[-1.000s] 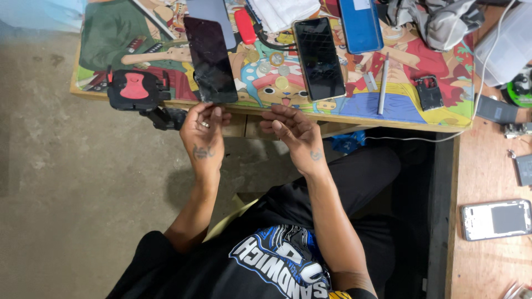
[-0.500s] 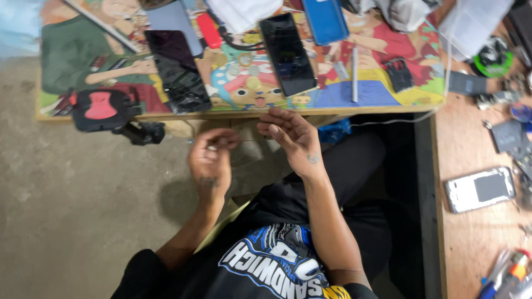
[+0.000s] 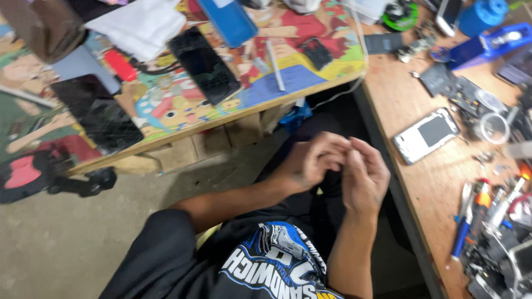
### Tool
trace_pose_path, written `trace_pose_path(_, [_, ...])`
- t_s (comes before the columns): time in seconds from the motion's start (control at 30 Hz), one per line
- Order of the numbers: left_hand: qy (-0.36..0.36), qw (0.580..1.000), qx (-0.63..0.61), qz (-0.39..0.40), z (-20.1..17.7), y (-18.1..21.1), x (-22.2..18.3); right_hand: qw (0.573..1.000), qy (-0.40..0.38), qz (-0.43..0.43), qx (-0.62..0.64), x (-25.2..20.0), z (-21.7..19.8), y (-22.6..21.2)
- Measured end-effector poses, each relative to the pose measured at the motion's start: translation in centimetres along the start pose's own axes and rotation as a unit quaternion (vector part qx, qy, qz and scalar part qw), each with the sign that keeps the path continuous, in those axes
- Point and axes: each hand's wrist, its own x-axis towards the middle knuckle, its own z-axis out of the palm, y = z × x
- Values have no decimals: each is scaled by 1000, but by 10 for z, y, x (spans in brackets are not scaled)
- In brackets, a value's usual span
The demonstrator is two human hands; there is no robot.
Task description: The person handles a disassembled smartphone, using a prying tool to work on the device's frame and internal components. They also pick up and inspect other phone parts and tools on the cluttered workbench.
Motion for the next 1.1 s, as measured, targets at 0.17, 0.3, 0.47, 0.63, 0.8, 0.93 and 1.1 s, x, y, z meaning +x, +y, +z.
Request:
trace_pose_path(0.17, [-90,996,-14,20,85,-15,31,992,85,-88,24,-19,-83,-32])
trace_pose_path(0.3, [-124,990,31,60,146,-36,47,978,177,-108,-37,-33,-128,-61])
trace_pose_path(0.47, [-104,989,79,75,208,-71,66,953,219,-140,-154,-19,-163,-77])
trace_pose_path(0.63, [-45,996,53,48,252,-90,70,932,241,-172,-209,-8,-172,-62])
trace_pose_path(0.8, [-118,991,39,56,234,-88,71,916,248,-149,-279,-11,-162,-54])
trace_pose_path(0.93, [-107,992,56,40,230,-80,69,919,250,-119,-280,-13,-160,-53])
trace_pose_path(1.1, [-86,992,88,4,237,-76,72,930,234,-114,-258,-16,-167,-55])
